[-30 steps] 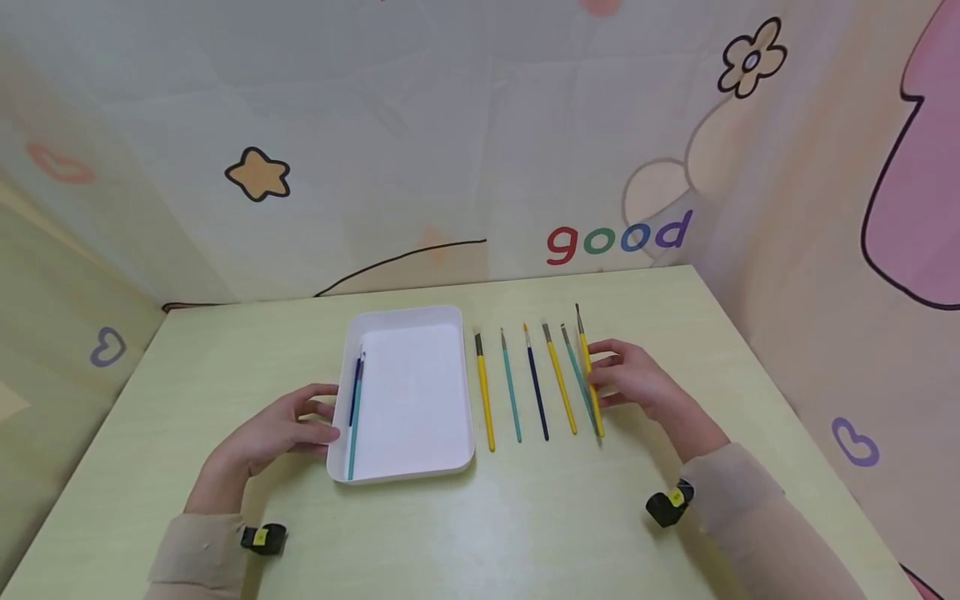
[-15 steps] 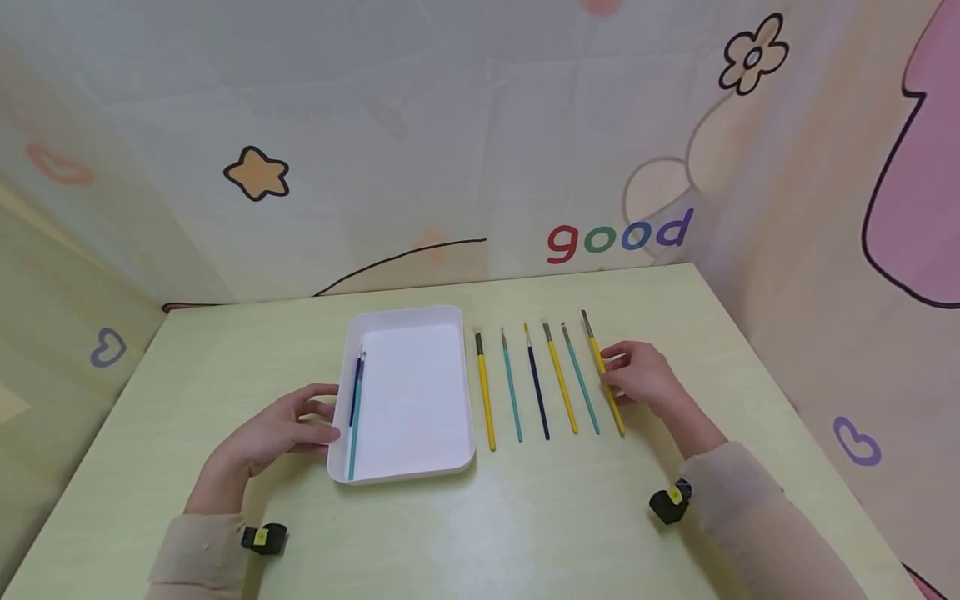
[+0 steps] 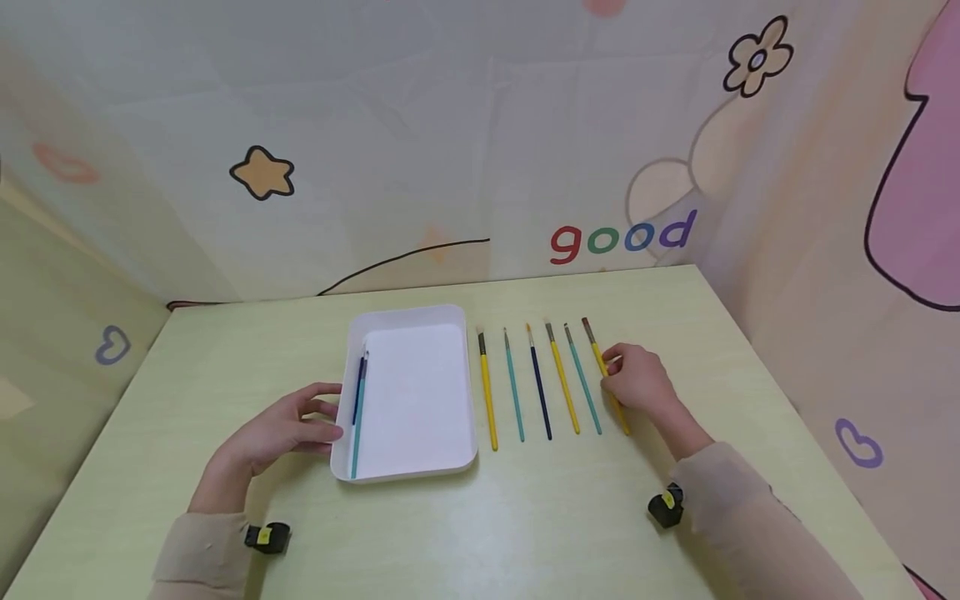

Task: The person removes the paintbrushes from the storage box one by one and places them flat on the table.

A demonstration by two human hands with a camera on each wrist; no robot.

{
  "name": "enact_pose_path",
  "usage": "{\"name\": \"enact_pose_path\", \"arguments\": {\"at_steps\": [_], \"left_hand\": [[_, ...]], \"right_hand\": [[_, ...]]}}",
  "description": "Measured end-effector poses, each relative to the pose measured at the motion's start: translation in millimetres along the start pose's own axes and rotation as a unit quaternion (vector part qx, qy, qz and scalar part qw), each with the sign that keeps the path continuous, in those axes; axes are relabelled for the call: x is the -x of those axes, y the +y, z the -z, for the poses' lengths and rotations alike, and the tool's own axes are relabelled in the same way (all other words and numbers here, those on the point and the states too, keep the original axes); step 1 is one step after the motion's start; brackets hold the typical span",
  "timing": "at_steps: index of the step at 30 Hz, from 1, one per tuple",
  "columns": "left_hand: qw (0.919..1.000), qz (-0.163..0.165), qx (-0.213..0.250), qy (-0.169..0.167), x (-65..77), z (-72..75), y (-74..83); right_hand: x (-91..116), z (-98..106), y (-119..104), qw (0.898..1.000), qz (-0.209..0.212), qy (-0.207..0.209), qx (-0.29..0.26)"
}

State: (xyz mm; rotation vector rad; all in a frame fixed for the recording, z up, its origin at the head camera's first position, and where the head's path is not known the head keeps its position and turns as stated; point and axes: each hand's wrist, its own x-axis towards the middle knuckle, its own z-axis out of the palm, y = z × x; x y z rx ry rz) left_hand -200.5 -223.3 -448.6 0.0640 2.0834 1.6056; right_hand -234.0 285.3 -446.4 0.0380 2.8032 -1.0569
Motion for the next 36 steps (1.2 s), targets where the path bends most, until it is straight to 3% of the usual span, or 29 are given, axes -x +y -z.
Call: {"name": "enact_pose_path", "arguments": {"at_steps": [23, 30, 36], "left_hand": [[0.9996, -0.024, -0.002, -0.012, -2.7, 2.6, -3.7], [0.9996, -0.026, -0.008, -0.012, -3.1, 2.6, -4.9], [0.9994, -0.031, -0.013, -0.008, -2.7, 3.3, -4.3]], "right_hand": [[-6.8, 3.4, -2.9, 0.996, -0.011, -0.023, 0.083], [-7.7, 2.8, -8.3, 0.996, -0.018, -0.018, 0.084], [-8.8, 1.9, -22.4, 0.998, 0.004, 0.003, 0.055]]}}
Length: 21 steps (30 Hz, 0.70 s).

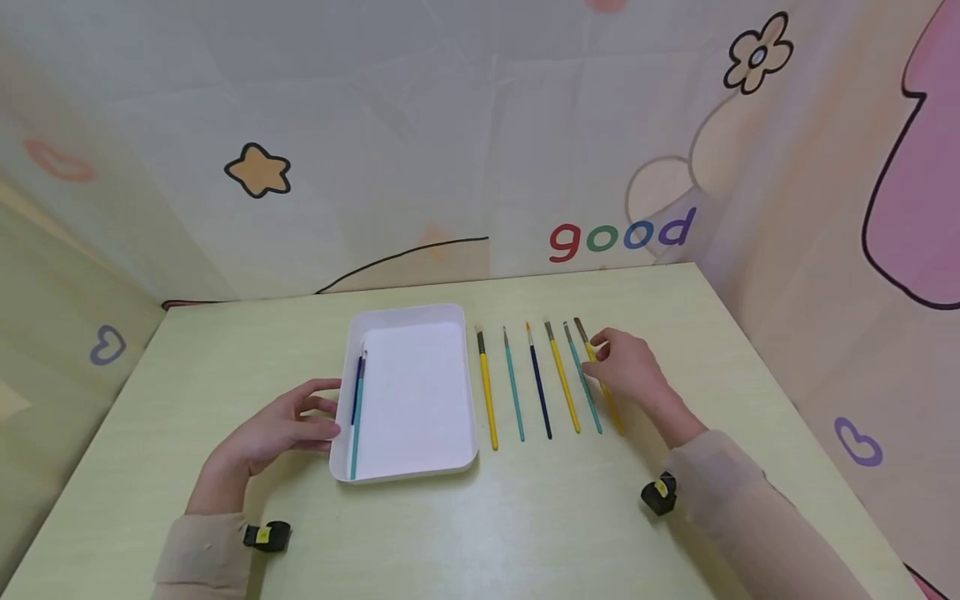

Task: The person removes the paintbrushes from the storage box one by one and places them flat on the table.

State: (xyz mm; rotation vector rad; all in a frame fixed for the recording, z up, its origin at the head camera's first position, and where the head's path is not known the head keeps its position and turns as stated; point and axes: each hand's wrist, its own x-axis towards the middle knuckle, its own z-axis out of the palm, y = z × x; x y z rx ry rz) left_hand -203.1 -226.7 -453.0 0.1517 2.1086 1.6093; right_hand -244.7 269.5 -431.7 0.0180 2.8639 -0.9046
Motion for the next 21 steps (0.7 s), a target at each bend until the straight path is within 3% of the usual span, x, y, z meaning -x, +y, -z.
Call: {"name": "enact_pose_path", "arguments": {"at_steps": [8, 12, 16, 21], "left_hand": [[1.0000, 0.001, -0.004, 0.003, 0.7, -1.1, 3.0], [1.0000, -0.001, -0.004, 0.001, 1.9, -1.4, 3.7], [1.0000, -0.004, -0.003, -0.001, 2.5, 0.4, 3.2], [0.9999, -0.010, 0.005, -0.008, 2.9, 1.2, 3.7]], "right_hand": [[2.0, -2.1, -28.5, 0.998, 0.031, 0.005, -0.061], [1.1, -9.1, -41.1, 0.991, 0.057, -0.018, -0.122], [0.9, -16.9, -57.3, 0.974, 0.070, -0.072, -0.202], [2.3, -22.2, -76.5, 0.941, 0.084, -0.154, -0.290]]}}
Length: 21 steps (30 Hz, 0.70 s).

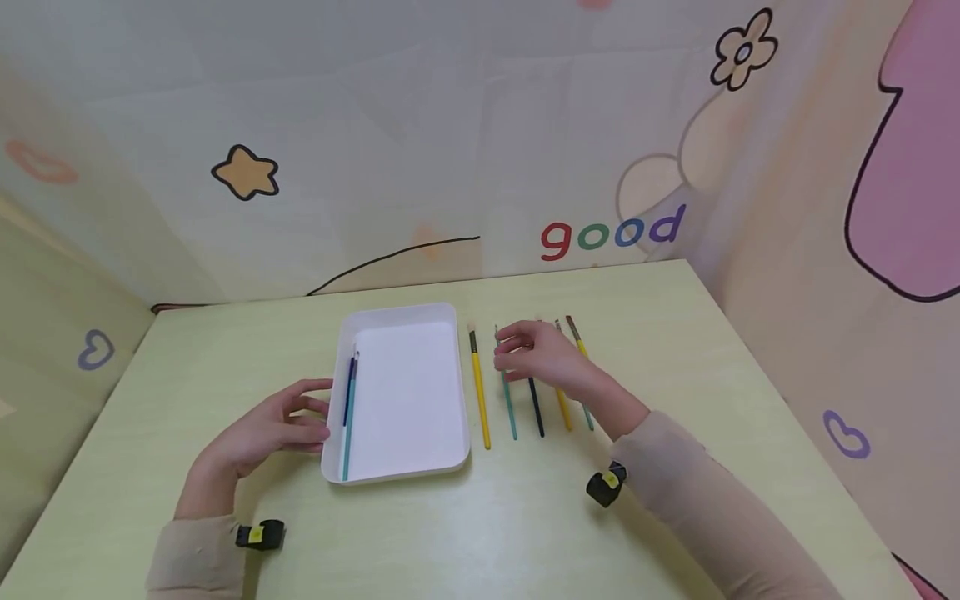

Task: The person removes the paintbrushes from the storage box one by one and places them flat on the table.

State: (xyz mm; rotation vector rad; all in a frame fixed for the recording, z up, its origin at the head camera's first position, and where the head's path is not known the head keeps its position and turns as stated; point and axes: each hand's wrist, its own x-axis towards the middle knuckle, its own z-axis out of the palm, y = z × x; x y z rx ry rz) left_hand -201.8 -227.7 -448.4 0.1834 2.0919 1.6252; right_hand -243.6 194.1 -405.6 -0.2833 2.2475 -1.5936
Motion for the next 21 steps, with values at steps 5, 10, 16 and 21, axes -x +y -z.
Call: {"name": "enact_pose_path", "arguments": {"at_steps": [5, 10, 16, 21], "left_hand": [[0.9999, -0.002, 0.007, -0.008, -0.2, 0.9, 2.1], [1.0000, -0.003, 0.007, -0.003, 1.9, 4.8, 2.6], [0.9999, -0.001, 0.011, -0.007, 2.1, 3.2, 0.8], [0.9999, 0.001, 0.012, -0.008, 2.3, 1.0, -0.9]], "right_hand": [[-4.0, -15.9, -9.4, 0.997, 0.002, -0.060, -0.053], [-15.1, -42.9, -15.4, 0.991, 0.011, -0.099, -0.086], [-23.0, -76.0, -14.5, 0.983, 0.011, -0.129, -0.128], [-26.2, -101.8, -16.1, 0.977, 0.006, -0.144, -0.156]]}}
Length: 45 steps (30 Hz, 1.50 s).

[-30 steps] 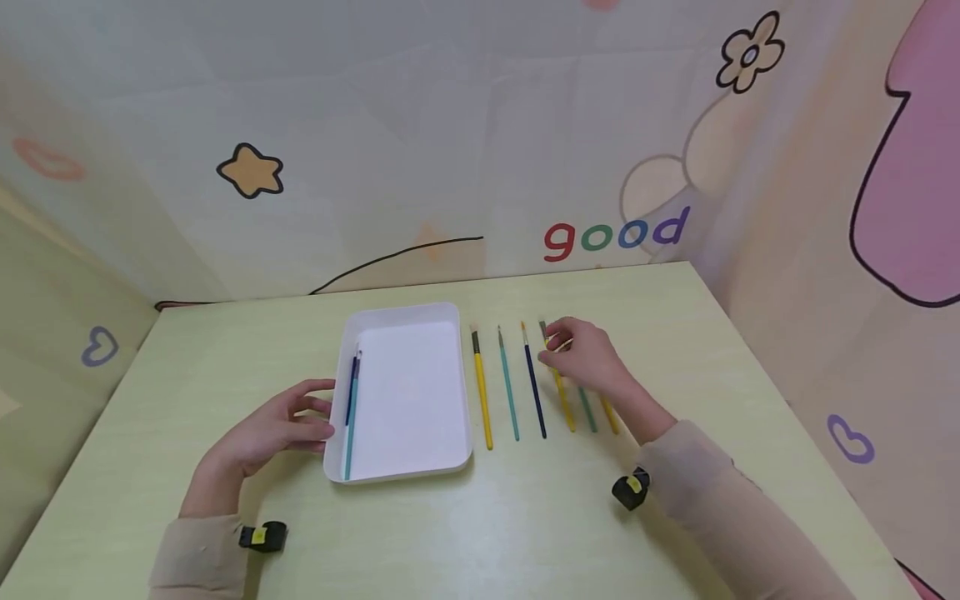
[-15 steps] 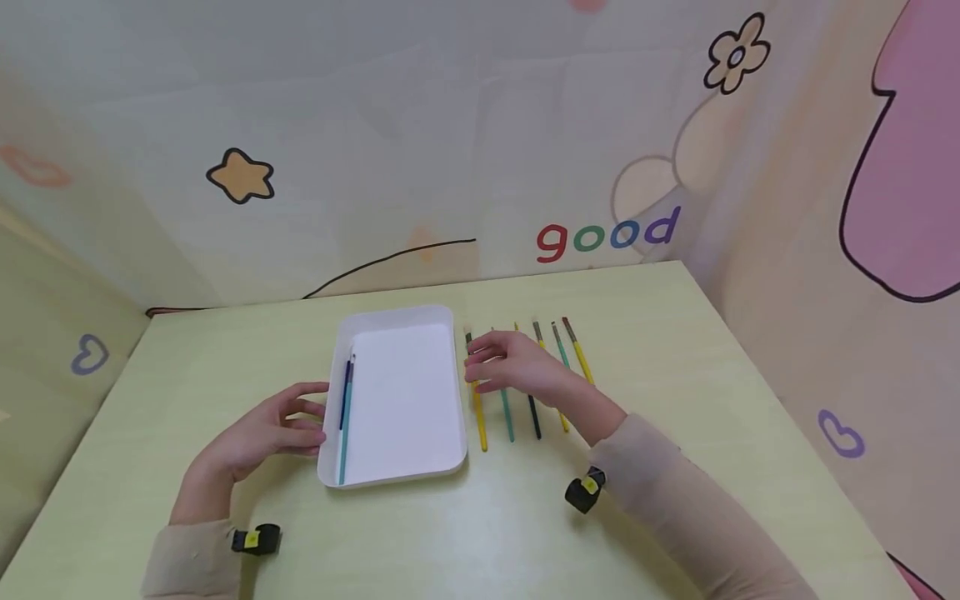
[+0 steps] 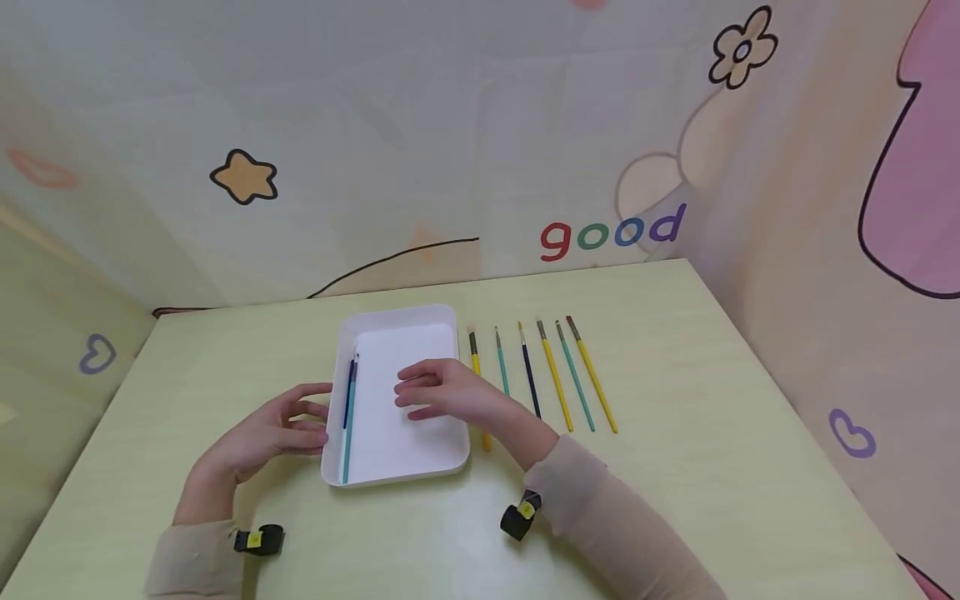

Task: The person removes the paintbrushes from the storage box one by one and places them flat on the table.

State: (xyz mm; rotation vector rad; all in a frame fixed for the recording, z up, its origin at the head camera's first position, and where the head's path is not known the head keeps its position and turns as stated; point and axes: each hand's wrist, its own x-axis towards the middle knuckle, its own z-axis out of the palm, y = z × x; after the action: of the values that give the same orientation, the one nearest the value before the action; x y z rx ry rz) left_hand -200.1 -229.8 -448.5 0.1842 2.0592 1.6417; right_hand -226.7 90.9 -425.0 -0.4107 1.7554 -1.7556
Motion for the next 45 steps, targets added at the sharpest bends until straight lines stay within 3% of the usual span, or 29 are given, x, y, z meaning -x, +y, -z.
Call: {"name": "enact_pose_path", "arguments": {"at_steps": [9, 22, 30, 45], "left_hand": [[0.9998, 0.009, -0.013, 0.009, 4.1, -1.3, 2.3], [0.9997, 0.008, -0.021, 0.008, -0.3, -6.0, 6.4], [0.9998, 0.010, -0.016, 0.001, 0.7, -6.2, 7.0], [0.9999, 0.001, -0.014, -0.005, 1.0, -7.4, 6.9]], "right_hand": [[-11.9, -24.7, 11.2, 0.997, -0.010, -0.019, -0.078], [-27.1, -50.8, 17.9, 0.990, -0.060, 0.007, -0.124], [-39.3, -57.9, 15.5, 0.982, -0.084, 0.025, -0.168], [-52.1, -61.9, 12.8, 0.974, -0.116, 0.035, -0.191]]}}
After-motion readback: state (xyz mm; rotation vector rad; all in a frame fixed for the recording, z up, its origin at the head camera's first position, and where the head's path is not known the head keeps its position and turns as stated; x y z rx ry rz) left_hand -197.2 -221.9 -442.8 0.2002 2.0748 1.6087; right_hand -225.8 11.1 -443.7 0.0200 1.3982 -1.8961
